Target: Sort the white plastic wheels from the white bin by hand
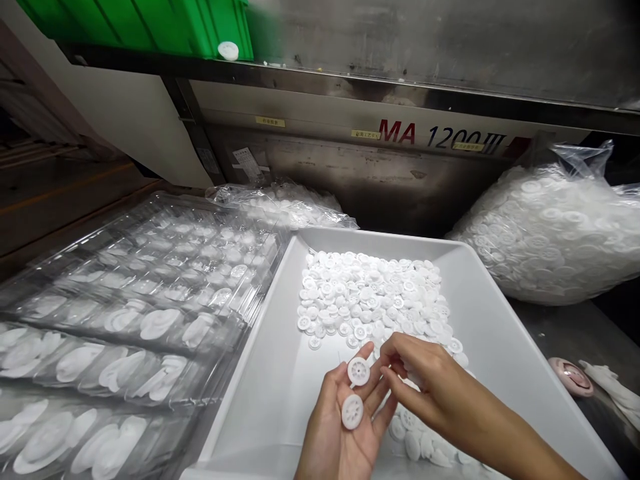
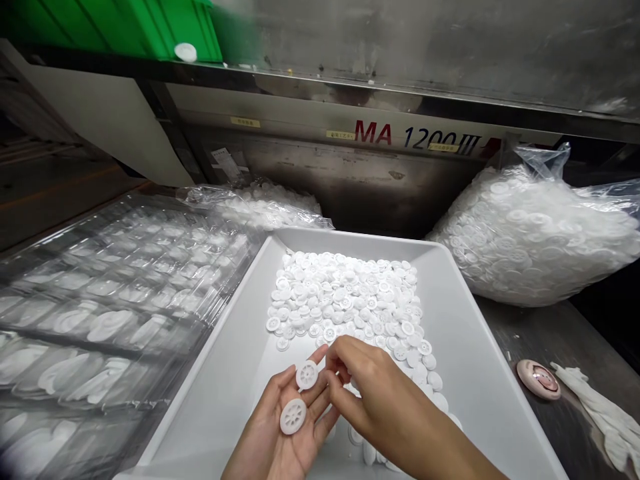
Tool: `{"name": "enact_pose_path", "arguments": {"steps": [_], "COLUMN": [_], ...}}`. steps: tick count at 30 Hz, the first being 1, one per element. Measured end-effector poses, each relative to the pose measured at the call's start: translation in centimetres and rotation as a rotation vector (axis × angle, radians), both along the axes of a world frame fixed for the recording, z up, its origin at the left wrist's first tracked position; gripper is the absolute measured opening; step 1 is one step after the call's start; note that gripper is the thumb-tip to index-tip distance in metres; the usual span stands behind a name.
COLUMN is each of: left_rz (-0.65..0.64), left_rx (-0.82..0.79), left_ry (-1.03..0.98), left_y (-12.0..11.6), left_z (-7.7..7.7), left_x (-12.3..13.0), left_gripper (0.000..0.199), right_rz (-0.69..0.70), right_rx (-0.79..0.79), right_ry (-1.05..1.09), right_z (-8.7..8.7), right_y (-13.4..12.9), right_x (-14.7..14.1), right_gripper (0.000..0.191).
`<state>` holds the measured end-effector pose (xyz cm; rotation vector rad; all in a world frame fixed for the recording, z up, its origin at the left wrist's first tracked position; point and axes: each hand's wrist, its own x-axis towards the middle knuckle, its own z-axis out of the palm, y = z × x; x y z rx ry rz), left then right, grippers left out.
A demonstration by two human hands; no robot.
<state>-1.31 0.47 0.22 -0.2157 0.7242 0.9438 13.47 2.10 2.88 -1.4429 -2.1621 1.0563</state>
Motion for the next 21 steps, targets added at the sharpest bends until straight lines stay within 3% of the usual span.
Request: {"name": "enact_pose_path", "arguments": {"steps": [11, 21], "left_rz": [-0.025, -0.012], "left_rx": [0.019, 0.052], "left_ry": [0.045, -0.004], "left_y": [0.0, -0.3], "left_z": [0.5, 0.1], "left_x": [0.2, 0.2], "left_gripper": [0.044, 0.046], "right_rz": [0.087, 0.122], "right_rx": [0.297, 0.383], "right_ry": [-0.037, -0.072], "right_z": [-2.4, -2.0], "right_y": [0.1, 0.3], "right_x": [-1.0, -0.3], "right_gripper": [0.012, 0.015]}}
